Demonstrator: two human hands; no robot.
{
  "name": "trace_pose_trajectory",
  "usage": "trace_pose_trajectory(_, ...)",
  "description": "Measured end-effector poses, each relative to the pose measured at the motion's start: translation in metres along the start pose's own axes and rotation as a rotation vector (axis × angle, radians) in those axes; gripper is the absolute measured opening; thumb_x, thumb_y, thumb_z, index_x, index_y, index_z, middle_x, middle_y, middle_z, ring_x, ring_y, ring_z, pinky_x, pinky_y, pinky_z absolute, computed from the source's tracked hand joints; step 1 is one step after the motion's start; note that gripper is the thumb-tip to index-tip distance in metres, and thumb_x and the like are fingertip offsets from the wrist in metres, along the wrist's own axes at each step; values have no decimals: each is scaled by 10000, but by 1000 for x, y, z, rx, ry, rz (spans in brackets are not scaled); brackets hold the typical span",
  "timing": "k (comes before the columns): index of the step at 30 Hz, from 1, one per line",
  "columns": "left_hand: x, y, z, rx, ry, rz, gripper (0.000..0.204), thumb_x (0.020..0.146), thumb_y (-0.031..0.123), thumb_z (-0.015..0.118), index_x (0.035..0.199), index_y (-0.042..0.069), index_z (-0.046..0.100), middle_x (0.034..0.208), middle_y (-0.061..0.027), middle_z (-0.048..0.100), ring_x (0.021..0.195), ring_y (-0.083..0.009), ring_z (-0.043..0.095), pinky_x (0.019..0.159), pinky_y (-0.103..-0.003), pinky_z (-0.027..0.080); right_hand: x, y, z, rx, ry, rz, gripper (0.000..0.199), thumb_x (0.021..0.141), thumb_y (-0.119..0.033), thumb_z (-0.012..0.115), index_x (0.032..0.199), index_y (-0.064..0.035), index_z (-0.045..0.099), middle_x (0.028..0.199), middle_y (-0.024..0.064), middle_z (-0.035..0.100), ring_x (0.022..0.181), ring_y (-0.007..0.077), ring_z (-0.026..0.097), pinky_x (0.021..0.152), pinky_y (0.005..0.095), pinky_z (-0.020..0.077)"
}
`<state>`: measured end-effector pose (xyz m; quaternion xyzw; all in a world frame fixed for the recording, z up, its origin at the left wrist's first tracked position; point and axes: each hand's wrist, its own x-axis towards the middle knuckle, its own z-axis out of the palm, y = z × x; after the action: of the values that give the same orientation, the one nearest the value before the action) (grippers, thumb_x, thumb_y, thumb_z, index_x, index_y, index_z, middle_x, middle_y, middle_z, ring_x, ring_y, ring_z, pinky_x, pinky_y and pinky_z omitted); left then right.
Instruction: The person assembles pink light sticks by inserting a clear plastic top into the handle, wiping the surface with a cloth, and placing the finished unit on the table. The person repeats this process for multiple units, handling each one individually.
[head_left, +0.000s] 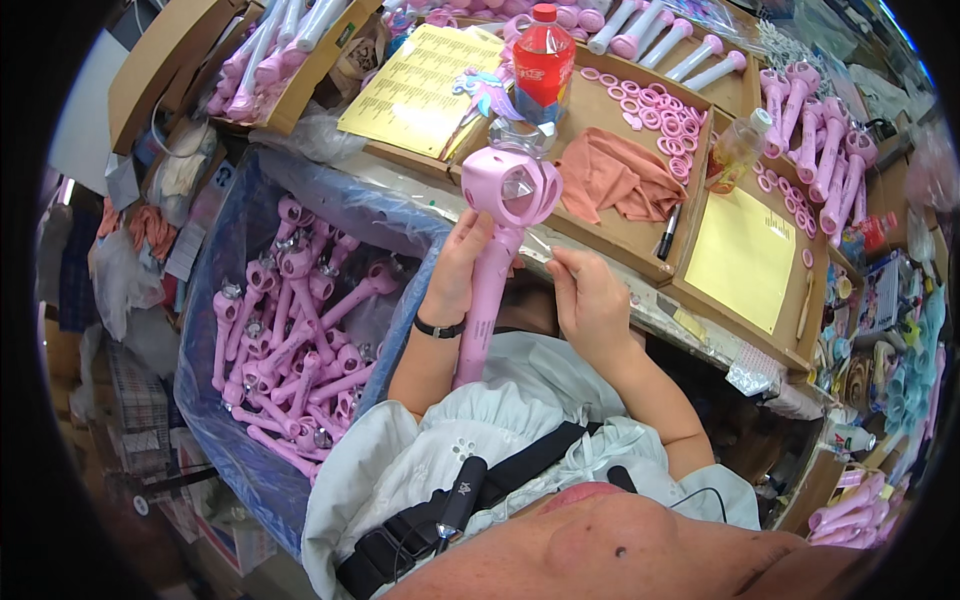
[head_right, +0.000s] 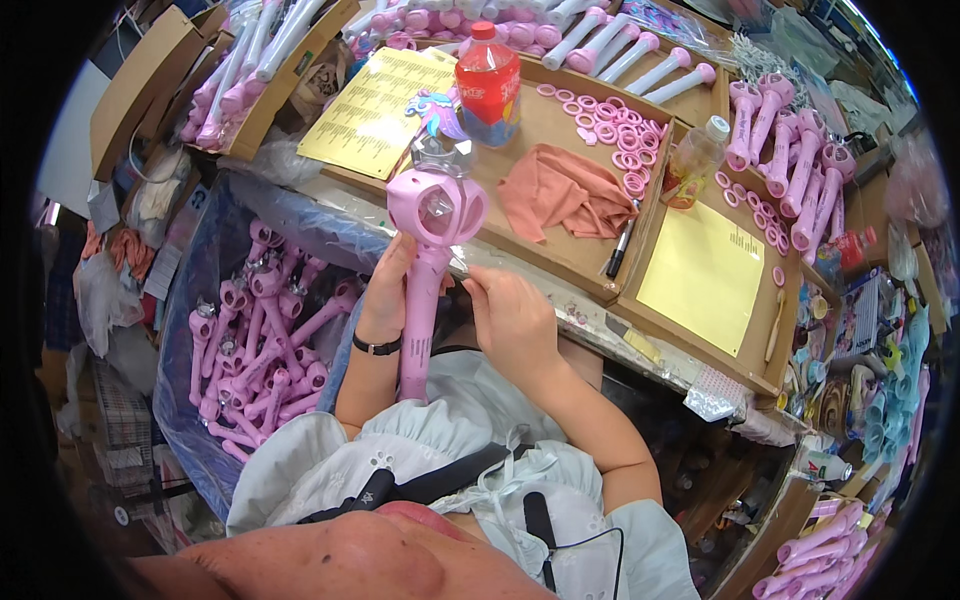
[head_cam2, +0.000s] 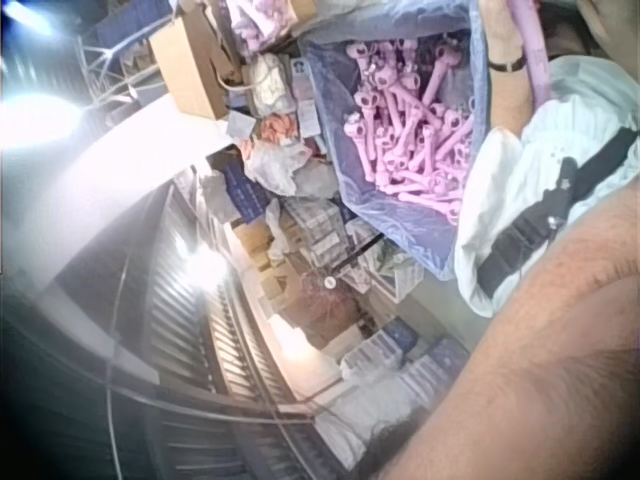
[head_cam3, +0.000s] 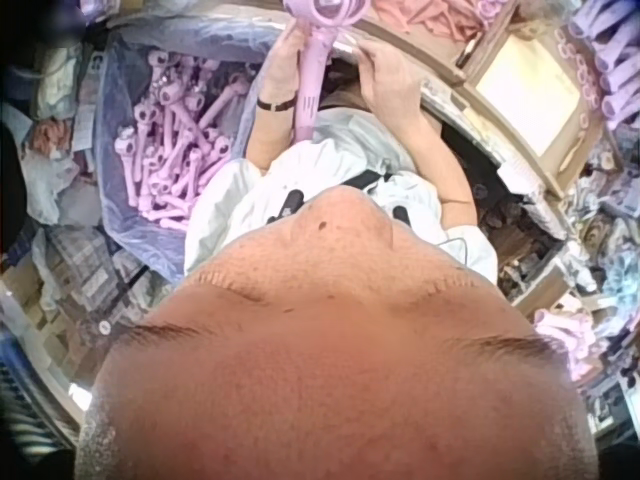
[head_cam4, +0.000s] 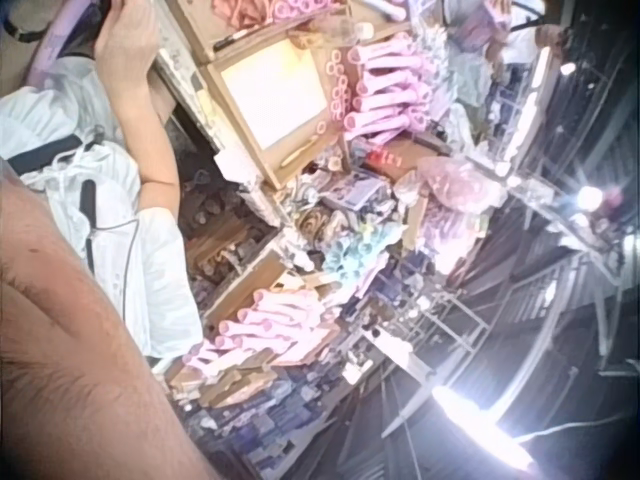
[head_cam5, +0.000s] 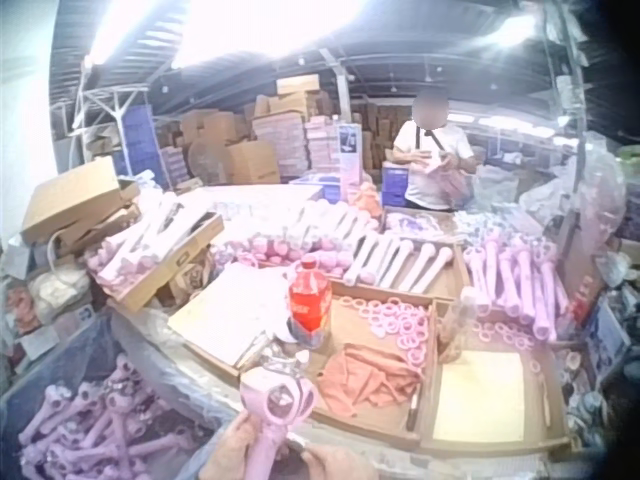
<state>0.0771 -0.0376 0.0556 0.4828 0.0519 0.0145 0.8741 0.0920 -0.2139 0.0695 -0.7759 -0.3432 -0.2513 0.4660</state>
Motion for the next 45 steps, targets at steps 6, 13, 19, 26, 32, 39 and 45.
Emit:
trace_pose_trajectory(6, -6, -1, 9, 33, -5, 10, 430, 884, 351, 612, 1166, 56, 473, 879, -43, 604, 672, -118, 605, 580, -226, 493, 6, 1, -2, -11, 3, -26, 142, 835, -85, 629, 935, -22, 550, 778, 125, 609, 650, 294, 596, 561, 362, 471)
trace_pose_trajectory(13, -8, -3, 22, 306, 57, 282, 452, 867, 199, 652, 1226, 20, 444, 999, -23, 566, 804, -57, 545, 657, -191, 454, 3, 8, -17, 496, -213, 701, 139, 899, -124, 570, 959, -2, 540, 639, 95, 598, 524, 224, 590, 504, 325, 463)
trace_pose_trajectory(19, -12, -1, 19, 364, 54, 212, 515, 840, 161, 676, 1261, 0, 426, 1066, -36, 543, 928, -74, 508, 788, -218, 433, -9, 5, -5, 113, -98, 276, 145, 913, -114, 551, 973, 17, 537, 653, 104, 590, 559, 207, 594, 548, 311, 474)
trace_pose_trajectory(26, -15, -15, 18, 482, 95, 406, 571, 809, 110, 694, 1283, -19, 402, 1083, -46, 545, 962, -98, 512, 846, -236, 419, -9, 18, -15, 450, -242, 666, 138, 908, -116, 560, 955, 14, 557, 696, 104, 571, 578, 202, 560, 548, 297, 449)
trace_pose_trajectory(32, -19, -20, 7, 346, 10, 283, 678, 798, 77, 691, 1356, -19, 319, 1182, -77, 516, 1056, -123, 502, 907, -266, 412, -8, 8, -15, 57, -77, 181, 85, 825, -92, 645, 866, -20, 627, 724, 110, 568, 580, 245, 534, 534, 319, 433)
trace_pose_trajectory(39, -19, -30, 4, 452, 40, 419, 704, 780, 47, 698, 1361, -30, 307, 1201, -89, 509, 1047, -136, 518, 895, -273, 430, -8, 7, -17, 235, -117, 424, 81, 804, -87, 655, 843, -18, 636, 728, 127, 583, 618, 257, 569, 545, 339, 447)
trace_pose_trajectory(45, -19, -29, 2, 368, 38, 281, 708, 782, 56, 694, 1365, -34, 303, 1199, -104, 511, 1047, -148, 523, 882, -265, 429, -11, 4, -16, 62, -126, 226, 117, 869, -126, 591, 878, -11, 616, 765, 145, 610, 640, 261, 579, 592, 314, 454)
